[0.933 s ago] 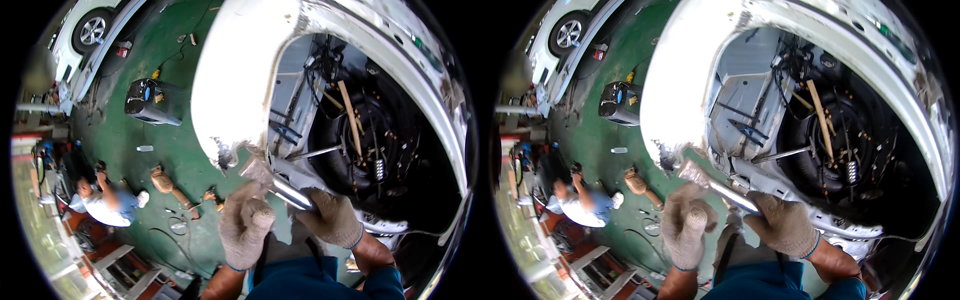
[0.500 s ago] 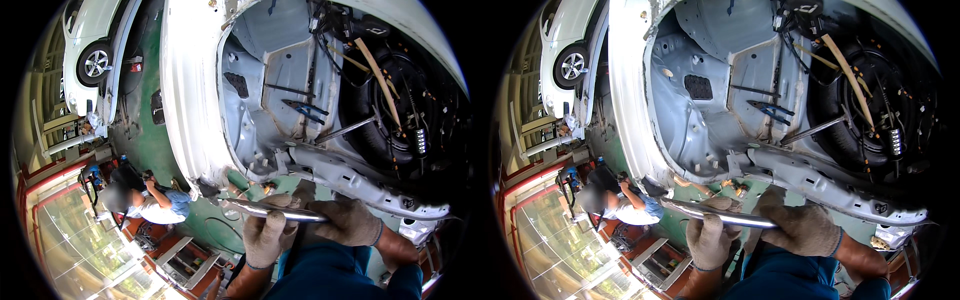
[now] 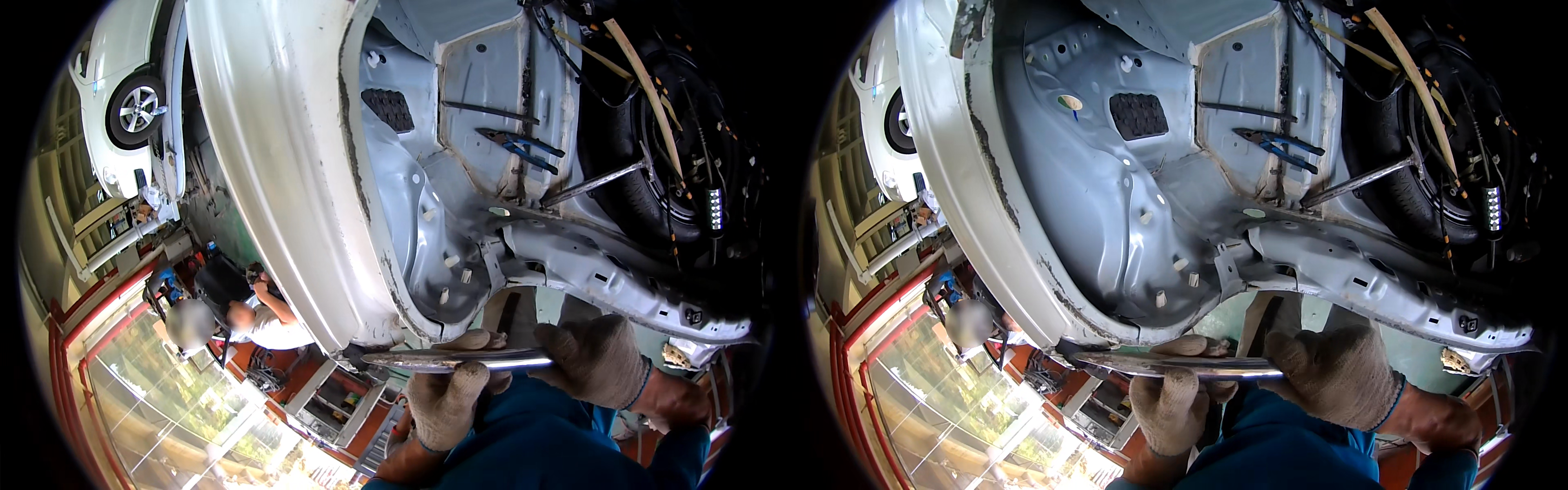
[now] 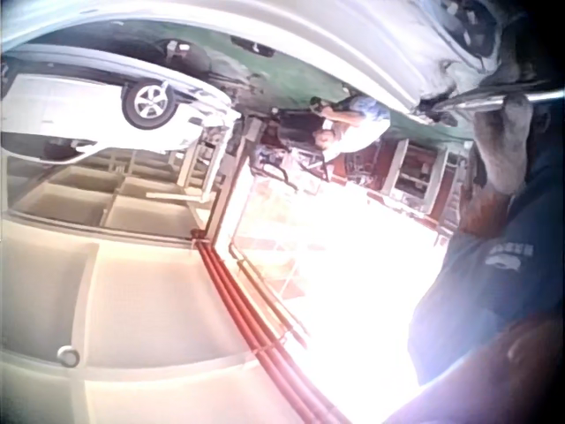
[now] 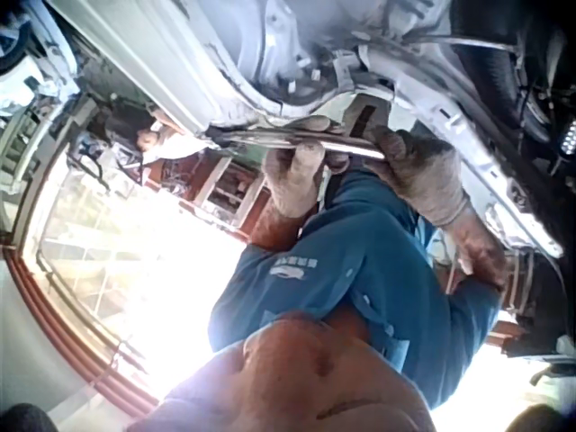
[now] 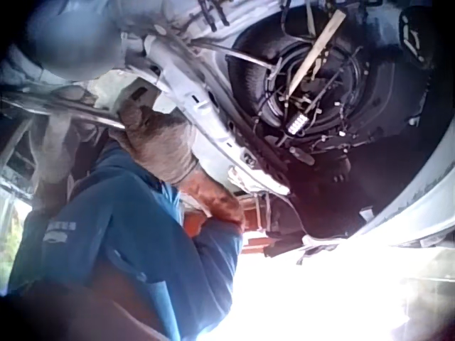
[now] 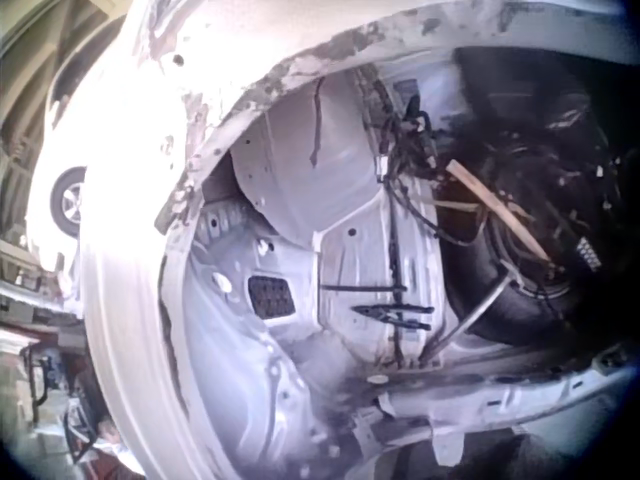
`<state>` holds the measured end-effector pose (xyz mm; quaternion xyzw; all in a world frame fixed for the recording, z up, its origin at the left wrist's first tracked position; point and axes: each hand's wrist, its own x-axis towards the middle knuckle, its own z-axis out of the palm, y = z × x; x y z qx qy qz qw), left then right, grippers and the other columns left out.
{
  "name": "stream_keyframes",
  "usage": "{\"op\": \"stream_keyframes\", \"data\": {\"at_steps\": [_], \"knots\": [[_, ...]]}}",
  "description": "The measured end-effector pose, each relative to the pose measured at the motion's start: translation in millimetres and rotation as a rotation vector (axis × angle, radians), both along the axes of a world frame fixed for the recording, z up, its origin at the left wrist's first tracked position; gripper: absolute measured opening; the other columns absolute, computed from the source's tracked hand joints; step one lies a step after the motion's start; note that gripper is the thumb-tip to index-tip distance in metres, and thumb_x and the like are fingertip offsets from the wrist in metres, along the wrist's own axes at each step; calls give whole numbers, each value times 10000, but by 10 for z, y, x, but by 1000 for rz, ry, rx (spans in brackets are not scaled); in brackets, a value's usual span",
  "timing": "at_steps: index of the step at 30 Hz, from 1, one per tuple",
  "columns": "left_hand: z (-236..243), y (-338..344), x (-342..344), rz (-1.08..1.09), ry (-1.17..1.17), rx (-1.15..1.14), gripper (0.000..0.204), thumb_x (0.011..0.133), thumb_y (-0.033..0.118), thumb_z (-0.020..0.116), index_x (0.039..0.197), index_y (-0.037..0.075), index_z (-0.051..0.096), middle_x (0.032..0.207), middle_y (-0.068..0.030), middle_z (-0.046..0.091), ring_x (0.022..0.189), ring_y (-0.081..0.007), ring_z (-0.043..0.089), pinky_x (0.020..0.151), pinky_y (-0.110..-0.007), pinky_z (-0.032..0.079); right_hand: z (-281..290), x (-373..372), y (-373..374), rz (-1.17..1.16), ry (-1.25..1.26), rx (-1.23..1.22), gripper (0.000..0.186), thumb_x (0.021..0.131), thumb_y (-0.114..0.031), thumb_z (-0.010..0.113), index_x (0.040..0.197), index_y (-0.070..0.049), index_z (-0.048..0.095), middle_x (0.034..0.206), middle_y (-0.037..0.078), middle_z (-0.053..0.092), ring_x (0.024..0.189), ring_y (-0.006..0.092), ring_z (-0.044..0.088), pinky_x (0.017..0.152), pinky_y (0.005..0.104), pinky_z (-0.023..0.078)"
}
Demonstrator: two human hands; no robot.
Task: The person uses a metal bar and a hammer to straighten and shape the inner metal of a white car's trunk lid. They repeatedly insert the bar into the trunk cavity and strike it with the hammer to adjust the panel's curvature.
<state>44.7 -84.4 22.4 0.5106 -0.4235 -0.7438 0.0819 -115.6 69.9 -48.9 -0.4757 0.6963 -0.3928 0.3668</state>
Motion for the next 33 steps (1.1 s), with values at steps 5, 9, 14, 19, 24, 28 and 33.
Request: {"op": "stream_keyframes", "data": {"at_steps": [5,9,14,19,24,28,33], "knots": [[-21,79,-69,31,-107,-77,519,1042,387,676,1200,-106,640,1000,-212,745,787,-245,743,594,-317,577,138,-18,-168,9,-98,56,490,860,-414,827,1161,-81,632,697,61,656,530,236,658,442,381,483],[126,-77,104,-464,-287,-532,510,1054,422,639,1071,-84,698,934,-172,756,770,-230,733,616,-318,580,150,-72,-239,100,-109,97,481,894,-463,782,1164,-88,649,736,59,679,536,237,660,456,373,488],[420,-650,522,-208,85,-1044,647,1114,516,385,1222,-61,658,1164,-210,724,1072,-269,702,913,-419,577,80,-48,-135,-85,-112,-51,523,926,-536,720,1195,-92,656,729,38,670,516,194,637,428,355,453],[9,-1352,-234,-313,-105,-1417,669,1104,486,325,1525,-14,467,1569,-250,467,1431,-364,492,1176,-502,417,32,98,-159,-6,-60,-42,578,909,-566,719,1234,-94,651,675,24,619,490,145,593,406,351,412],[-116,-1471,-256,-417,-107,-1551,632,1043,486,457,1501,52,499,1604,-225,445,1436,-413,491,1146,-514,466,56,49,-166,7,-35,-55,671,911,-567,723,1352,-71,626,636,14,591,464,155,566,424,342,416],[-79,-1532,-220,-487,-89,-1539,686,1021,555,491,1497,61,481,1598,-251,441,1426,-451,499,1110,-543,498,-21,175,-111,-218,26,-230,616,922,-535,727,1324,-75,642,649,19,619,475,156,579,435,342,431],[-89,-1524,-196,-508,-224,-1606,749,980,626,512,1479,69,484,1590,-286,432,1416,-487,495,1108,-571,489,79,111,-171,-32,-43,-79,536,982,-523,676,1289,-85,664,659,26,637,471,156,586,428,345,435]]}}
